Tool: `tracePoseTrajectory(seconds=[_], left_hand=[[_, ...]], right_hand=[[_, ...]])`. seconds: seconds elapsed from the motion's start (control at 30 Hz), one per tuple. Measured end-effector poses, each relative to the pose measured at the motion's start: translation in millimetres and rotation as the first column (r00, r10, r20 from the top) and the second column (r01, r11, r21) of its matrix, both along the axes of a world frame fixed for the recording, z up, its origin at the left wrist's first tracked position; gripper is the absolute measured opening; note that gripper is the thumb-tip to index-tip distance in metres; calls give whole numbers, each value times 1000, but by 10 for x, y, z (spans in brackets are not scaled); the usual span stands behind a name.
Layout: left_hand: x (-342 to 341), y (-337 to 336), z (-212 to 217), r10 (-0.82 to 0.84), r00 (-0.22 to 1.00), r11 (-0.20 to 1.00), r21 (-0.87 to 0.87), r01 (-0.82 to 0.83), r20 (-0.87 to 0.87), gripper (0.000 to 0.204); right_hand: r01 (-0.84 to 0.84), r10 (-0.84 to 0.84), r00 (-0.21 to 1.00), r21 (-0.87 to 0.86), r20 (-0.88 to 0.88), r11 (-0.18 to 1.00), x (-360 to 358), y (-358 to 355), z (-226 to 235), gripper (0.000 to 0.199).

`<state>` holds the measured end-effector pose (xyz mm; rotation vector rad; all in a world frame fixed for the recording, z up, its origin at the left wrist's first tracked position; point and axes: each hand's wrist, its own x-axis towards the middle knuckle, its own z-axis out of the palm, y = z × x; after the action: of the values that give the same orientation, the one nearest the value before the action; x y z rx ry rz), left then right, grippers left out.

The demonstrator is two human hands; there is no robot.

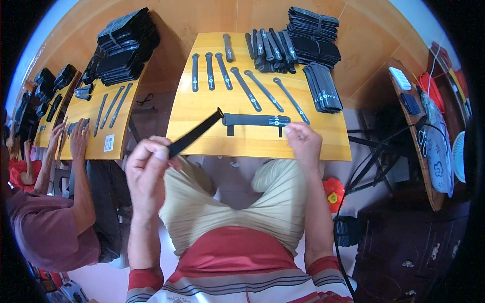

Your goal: Checking and aligning printed fabric straps into neat stacks on a table.

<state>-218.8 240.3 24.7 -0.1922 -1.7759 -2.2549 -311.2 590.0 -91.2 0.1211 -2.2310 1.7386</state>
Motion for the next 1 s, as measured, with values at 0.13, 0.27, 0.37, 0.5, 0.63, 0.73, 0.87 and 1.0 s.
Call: tracePoseTrajectory(seconds=[0.13,0.27,0.37,0.5,0.63,0.73,0.87,1.0], left_hand=[[195,406,13,-122,991,978,-164,131,62,8],[255,675,-82,-329,944,923,-223,313,-39,7],[155,709,-96,-268,948,887,-428,173,-170,20],[18,691,-341,-258,965,825,-532,191,-53,34],[-4,623,-458,-408,839,804,-293,517,359,21],[-82,559,-486,-358,840,784,-358,508,408,19],[-221,432,-546,-319,806,804,-308,509,498,20],[-431,430,-566,-307,800,840,-249,482,515,19]], right_hand=[[-136,266,914,385,-306,913,674,-807,791,56],[-20,334,768,501,-546,865,859,-1043,803,44],[-183,320,856,340,-406,922,896,-977,825,29],[-395,383,899,-16,-210,918,931,-887,879,19],[-301,322,947,-331,9,894,903,-777,755,21],[-185,233,969,-376,86,908,832,-577,597,21],[-6,48,995,-416,89,909,671,-374,440,22],[26,40,983,-354,178,935,506,-205,356,27]])
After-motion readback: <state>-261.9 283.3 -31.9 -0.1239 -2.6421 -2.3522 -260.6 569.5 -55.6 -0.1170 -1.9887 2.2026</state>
